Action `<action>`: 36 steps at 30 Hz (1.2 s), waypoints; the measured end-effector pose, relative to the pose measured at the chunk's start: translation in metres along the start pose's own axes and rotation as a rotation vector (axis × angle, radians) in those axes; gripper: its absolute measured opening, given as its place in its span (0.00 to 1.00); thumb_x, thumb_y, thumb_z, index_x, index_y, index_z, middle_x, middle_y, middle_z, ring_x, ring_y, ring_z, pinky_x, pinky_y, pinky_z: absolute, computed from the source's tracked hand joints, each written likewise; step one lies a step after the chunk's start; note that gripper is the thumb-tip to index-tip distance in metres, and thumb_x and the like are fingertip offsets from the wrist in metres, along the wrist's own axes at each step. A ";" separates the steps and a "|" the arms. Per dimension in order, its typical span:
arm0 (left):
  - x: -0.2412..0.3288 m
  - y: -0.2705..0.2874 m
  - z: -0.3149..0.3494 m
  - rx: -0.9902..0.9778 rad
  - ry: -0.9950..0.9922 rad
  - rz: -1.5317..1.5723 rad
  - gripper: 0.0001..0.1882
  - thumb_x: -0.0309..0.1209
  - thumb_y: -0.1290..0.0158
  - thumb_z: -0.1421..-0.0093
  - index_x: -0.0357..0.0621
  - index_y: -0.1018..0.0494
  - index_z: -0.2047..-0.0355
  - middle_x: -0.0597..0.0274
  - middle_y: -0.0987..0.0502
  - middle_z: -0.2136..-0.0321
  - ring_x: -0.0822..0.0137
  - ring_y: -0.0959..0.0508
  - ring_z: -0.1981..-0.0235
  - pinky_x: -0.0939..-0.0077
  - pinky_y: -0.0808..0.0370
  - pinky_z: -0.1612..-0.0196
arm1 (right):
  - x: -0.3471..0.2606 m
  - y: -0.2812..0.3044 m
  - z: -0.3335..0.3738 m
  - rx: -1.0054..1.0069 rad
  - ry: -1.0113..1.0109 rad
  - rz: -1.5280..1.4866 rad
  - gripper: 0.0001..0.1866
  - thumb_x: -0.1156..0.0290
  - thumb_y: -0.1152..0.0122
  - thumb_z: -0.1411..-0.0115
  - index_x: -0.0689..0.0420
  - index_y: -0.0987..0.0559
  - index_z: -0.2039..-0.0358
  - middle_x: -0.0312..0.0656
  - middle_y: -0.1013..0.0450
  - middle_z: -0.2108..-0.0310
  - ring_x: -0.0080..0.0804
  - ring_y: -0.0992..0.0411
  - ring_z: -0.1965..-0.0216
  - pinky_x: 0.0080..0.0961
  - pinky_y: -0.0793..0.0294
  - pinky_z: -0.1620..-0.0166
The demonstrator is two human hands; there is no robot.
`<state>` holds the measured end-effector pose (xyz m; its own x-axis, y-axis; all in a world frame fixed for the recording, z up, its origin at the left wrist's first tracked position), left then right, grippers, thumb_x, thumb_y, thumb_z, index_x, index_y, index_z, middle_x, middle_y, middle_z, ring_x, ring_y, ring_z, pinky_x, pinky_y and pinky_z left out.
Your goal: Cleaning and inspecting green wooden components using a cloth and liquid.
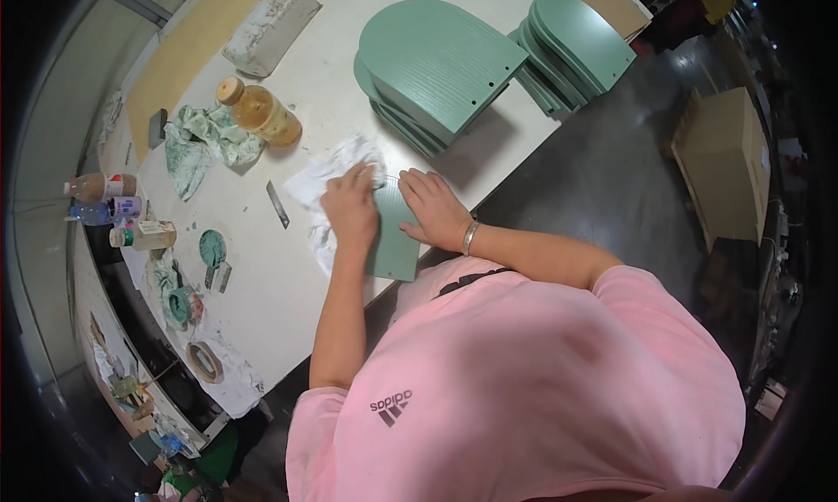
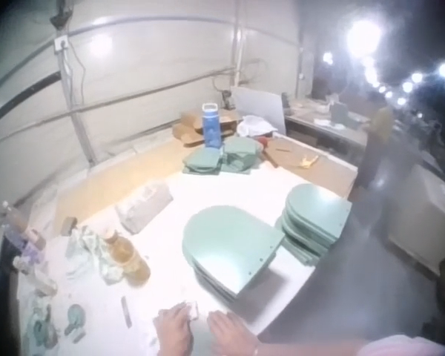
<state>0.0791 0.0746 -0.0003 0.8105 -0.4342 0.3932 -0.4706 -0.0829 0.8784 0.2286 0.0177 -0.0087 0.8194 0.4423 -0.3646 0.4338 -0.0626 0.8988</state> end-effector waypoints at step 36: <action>-0.088 0.066 0.099 0.568 0.782 1.940 0.22 0.29 0.58 0.33 0.31 0.41 0.42 0.43 0.30 0.47 0.49 0.27 0.47 0.55 0.28 0.44 | -0.087 0.028 -0.178 0.144 0.428 -0.012 0.21 0.67 0.34 0.58 0.47 0.23 0.60 0.40 0.29 0.69 0.41 0.30 0.64 0.35 0.33 0.58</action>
<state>-0.0573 0.0187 -0.0037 -0.8102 0.0630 0.5827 -0.5630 -0.3601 -0.7439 0.1026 0.1365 0.0912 0.5983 0.7722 -0.2138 0.5145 -0.1656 0.8414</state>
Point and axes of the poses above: each hand's wrist, its own z-axis away from the middle knuckle, its own y-axis out of the back of the hand, x = y × z, the point moved 5 cm from there along -z, towards the middle knuckle
